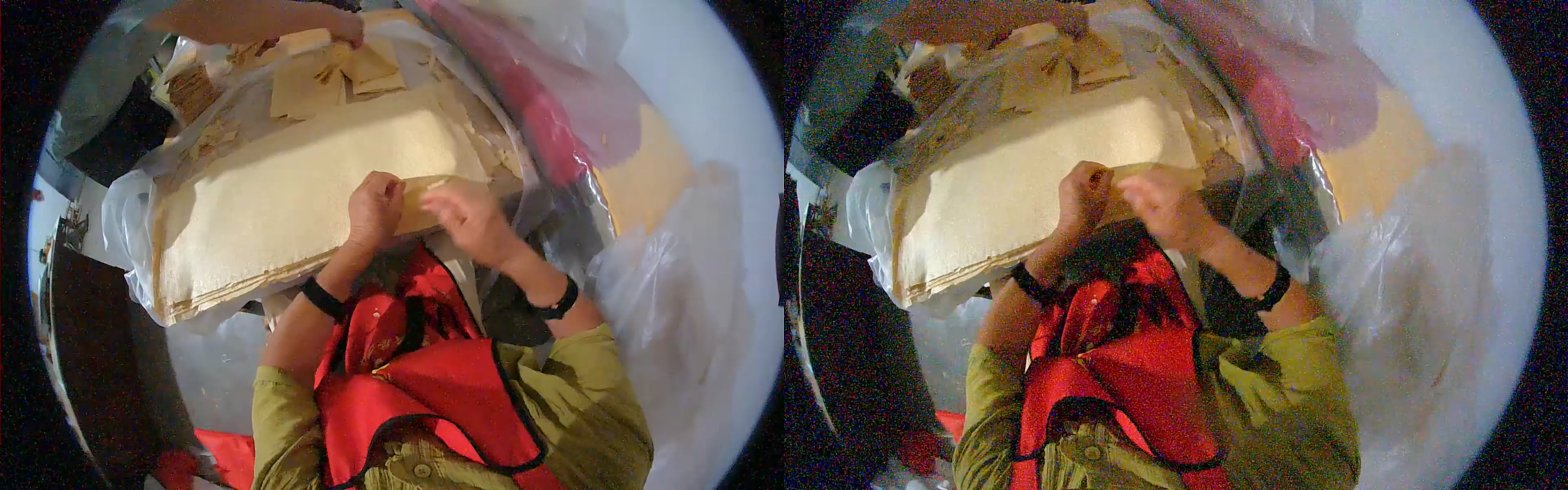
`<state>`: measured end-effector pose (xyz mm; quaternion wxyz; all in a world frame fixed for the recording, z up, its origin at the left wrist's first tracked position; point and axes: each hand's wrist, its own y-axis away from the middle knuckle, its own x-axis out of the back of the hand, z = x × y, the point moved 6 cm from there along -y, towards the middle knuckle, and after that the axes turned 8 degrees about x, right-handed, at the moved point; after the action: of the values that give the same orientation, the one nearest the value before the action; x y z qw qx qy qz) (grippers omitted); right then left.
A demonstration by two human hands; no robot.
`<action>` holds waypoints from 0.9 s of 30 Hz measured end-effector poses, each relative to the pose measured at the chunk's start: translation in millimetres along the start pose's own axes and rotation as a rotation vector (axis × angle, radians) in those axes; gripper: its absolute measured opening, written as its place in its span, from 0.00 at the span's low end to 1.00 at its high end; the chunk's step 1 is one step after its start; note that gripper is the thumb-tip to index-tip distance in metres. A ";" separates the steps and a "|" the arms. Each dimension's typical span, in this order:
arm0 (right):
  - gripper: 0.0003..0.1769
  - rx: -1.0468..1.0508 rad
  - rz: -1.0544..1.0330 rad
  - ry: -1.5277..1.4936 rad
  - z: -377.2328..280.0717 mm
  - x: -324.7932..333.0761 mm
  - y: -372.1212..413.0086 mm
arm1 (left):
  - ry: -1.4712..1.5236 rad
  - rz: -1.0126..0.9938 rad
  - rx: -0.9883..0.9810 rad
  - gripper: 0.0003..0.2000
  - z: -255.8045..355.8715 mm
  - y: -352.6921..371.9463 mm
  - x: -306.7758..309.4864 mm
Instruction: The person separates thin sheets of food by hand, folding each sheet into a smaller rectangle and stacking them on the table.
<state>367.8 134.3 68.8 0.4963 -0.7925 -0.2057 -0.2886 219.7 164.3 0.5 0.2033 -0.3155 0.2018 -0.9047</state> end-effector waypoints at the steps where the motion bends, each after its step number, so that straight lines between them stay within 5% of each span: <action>1: 0.10 0.023 -0.056 0.061 -4.1 -12.8 -1.8 | 0.000 -0.012 0.012 0.03 2.3 -0.9 -0.4; 3: 0.10 0.064 -0.164 0.190 -5.8 -37.2 -0.6 | 0.006 -0.043 0.030 0.03 7.9 -2.6 -0.2; 4: 0.10 -0.167 -0.367 0.289 11.0 -42.6 -3.7 | 0.006 -0.031 -0.011 0.03 10.4 -2.1 1.4; 7: 0.11 -0.181 -0.499 0.465 38.7 -66.0 -8.3 | -0.003 0.023 -0.098 0.03 14.0 -4.2 9.5; 10: 0.14 -0.387 -0.575 0.323 61.9 -77.5 -17.6 | -0.023 0.055 -0.136 0.03 20.9 -9.1 16.8; 13: 0.17 -0.034 -0.778 0.372 84.6 -108.9 -17.4 | -0.048 0.089 -0.173 0.03 24.1 -11.1 22.2; 18: 0.19 -0.322 -0.440 0.450 144.4 -104.1 -24.7 | 0.030 0.211 -0.115 0.01 8.2 -13.8 41.6; 21: 0.20 -0.442 -0.272 0.511 170.0 -85.1 -35.8 | 0.238 0.224 0.184 0.01 -25.1 -23.1 49.2; 27: 0.17 -0.481 -0.511 0.359 199.8 -128.9 -17.1 | -0.067 0.123 0.096 0.07 1.2 -28.4 36.3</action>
<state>311.4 317.4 -73.2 0.2367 -0.7464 -0.2326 -0.5768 187.6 169.8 33.1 0.2802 -0.3223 0.1702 -0.8880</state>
